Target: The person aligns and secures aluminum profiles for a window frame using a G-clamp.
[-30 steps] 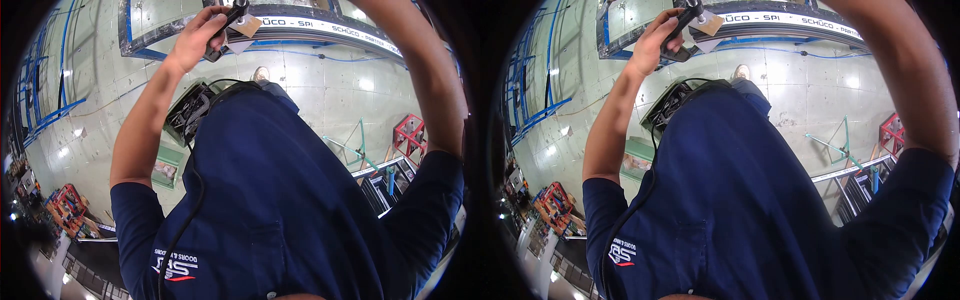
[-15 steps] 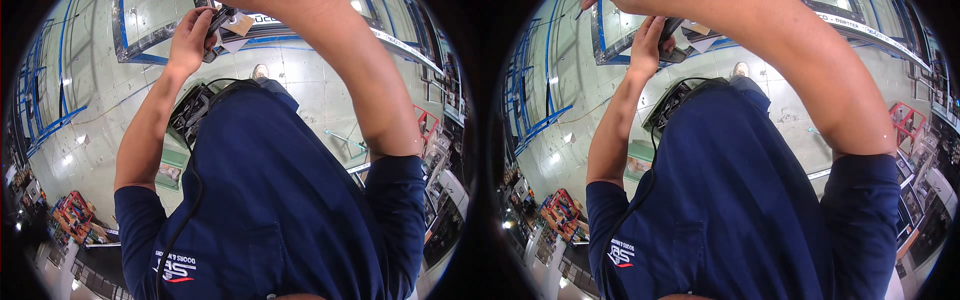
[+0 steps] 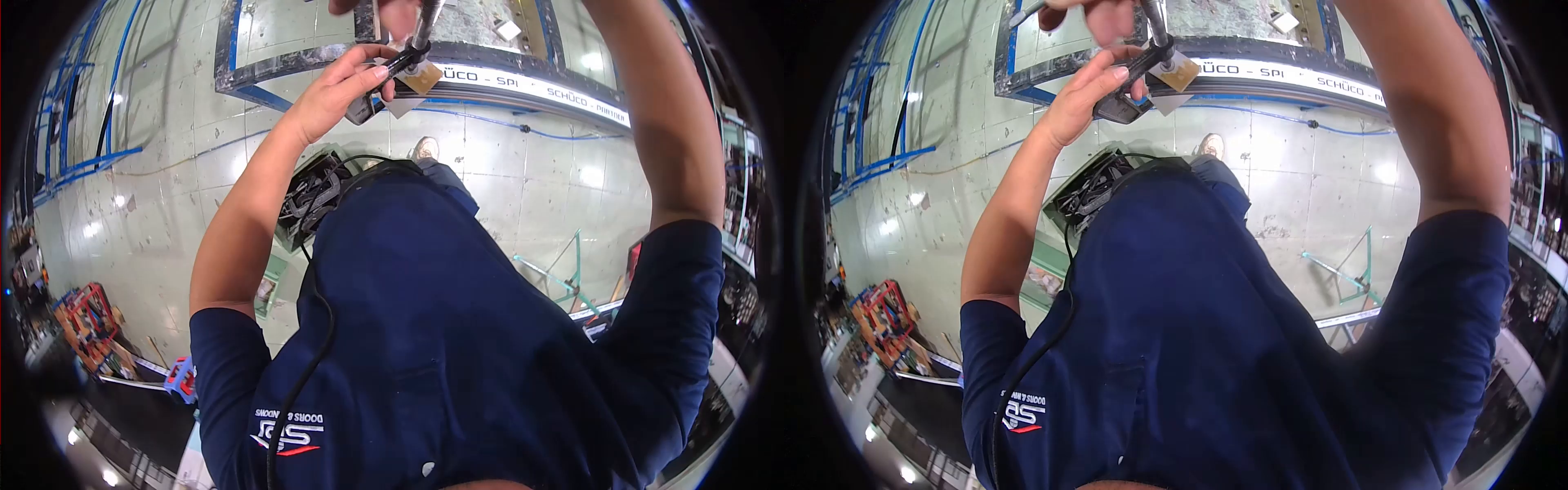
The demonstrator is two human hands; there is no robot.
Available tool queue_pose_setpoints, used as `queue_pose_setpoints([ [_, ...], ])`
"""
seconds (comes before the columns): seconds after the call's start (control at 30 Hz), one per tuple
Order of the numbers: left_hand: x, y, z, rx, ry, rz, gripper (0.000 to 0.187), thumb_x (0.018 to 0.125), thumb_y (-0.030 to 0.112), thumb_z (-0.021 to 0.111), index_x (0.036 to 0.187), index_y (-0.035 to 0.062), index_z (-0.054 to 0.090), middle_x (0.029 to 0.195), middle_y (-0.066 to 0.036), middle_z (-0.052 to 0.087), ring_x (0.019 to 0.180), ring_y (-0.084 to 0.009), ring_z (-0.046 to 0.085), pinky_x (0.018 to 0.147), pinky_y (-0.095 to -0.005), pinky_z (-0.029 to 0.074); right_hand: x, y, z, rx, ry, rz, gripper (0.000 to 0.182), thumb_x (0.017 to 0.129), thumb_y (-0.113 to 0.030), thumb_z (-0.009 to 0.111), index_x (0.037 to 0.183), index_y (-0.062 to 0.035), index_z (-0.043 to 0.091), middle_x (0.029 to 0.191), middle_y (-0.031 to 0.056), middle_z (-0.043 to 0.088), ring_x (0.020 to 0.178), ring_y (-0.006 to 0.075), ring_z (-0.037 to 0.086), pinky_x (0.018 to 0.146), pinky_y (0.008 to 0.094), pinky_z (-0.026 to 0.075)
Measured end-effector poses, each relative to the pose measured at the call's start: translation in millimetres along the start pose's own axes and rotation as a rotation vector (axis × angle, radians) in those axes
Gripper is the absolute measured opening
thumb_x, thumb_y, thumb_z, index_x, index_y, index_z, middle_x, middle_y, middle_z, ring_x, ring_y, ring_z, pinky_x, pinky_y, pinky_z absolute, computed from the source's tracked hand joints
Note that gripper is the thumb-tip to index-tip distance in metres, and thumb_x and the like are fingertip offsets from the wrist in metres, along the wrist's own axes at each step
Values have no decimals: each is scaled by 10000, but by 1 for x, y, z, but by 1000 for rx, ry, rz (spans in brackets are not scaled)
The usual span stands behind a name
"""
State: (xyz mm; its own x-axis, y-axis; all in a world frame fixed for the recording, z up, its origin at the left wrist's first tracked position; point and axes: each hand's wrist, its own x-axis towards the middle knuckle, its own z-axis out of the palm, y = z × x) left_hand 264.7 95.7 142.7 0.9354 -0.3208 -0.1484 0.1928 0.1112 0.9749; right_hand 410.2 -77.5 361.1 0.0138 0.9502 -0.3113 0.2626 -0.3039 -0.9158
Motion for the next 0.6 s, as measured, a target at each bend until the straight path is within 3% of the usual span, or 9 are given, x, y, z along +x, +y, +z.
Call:
queue_pose_setpoints([
  [0.03, 0, -1, 0, -8, 21, 6, 454, 1034, 356, 562, 1380, 64, 545, 931, -19, 673, 981, -127, 611, 909, -277, 446, 4, -1, -3, -7, -22, -1, 558, 968, -349, 722, 1282, 98, 610, 877, 142, 748, 859, 218, 726, 843, 343, 555],
  [0.1, 0, 1, 0, 62, -16, 28, 447, 1028, 342, 557, 1375, 61, 542, 928, -19, 678, 968, -131, 608, 909, -274, 441, 12, -3, -7, 165, -267, 86, 576, 954, -281, 735, 1342, 107, 558, 862, 155, 739, 795, 232, 731, 803, 329, 568],
  [0.13, -1, 4, 2, 101, 9, 33, 424, 1014, 299, 571, 1374, 76, 542, 878, -6, 647, 878, -108, 578, 834, -265, 447, 17, -1, -11, 202, -308, 85, 631, 939, -240, 746, 1398, 115, 497, 851, 180, 732, 692, 233, 714, 719, 328, 574],
  [0.17, 0, 3, 3, 105, 17, 30, 424, 1014, 299, 571, 1374, 76, 542, 878, -6, 647, 878, -108, 578, 834, -265, 447, 21, 1, -16, 201, -314, 78, 631, 939, -240, 746, 1398, 115, 497, 851, 180, 732, 692, 233, 714, 719, 328, 574],
  [0.23, 0, 1, 9, 43, 75, -53, 407, 998, 263, 598, 1365, 94, 548, 828, 11, 599, 770, -81, 521, 732, -249, 433, 28, 5, -21, 276, -461, 38, 458, 932, -180, 723, 1288, 85, 611, 844, 149, 735, 623, 176, 686, 635, 308, 559],
  [0.27, 1, 1, 12, 44, 123, -76, 403, 977, 210, 636, 1355, 96, 556, 814, 24, 563, 717, -52, 472, 663, -227, 400, 29, 8, -21, 282, -462, 30, 458, 932, -180, 723, 1288, 85, 611, 844, 149, 735, 623, 176, 686, 635, 308, 559],
  [0.4, 1, 5, 20, 112, 185, -66, 415, 976, 126, 619, 1375, 51, 532, 836, 20, 548, 736, -56, 470, 672, -226, 394, 33, 13, -19, 117, -372, -115, 375, 923, -157, 715, 1212, 72, 651, 840, 128, 735, 592, 157, 665, 614, 307, 548],
  [0.6, -1, 2, 27, 134, 278, -62, 410, 976, 136, 634, 1357, 39, 519, 747, 22, 542, 691, -65, 467, 654, -234, 383, 39, 15, -12, -165, -222, -303, 260, 909, -124, 701, 1099, 53, 712, 834, 97, 734, 545, 128, 635, 583, 305, 533],
])
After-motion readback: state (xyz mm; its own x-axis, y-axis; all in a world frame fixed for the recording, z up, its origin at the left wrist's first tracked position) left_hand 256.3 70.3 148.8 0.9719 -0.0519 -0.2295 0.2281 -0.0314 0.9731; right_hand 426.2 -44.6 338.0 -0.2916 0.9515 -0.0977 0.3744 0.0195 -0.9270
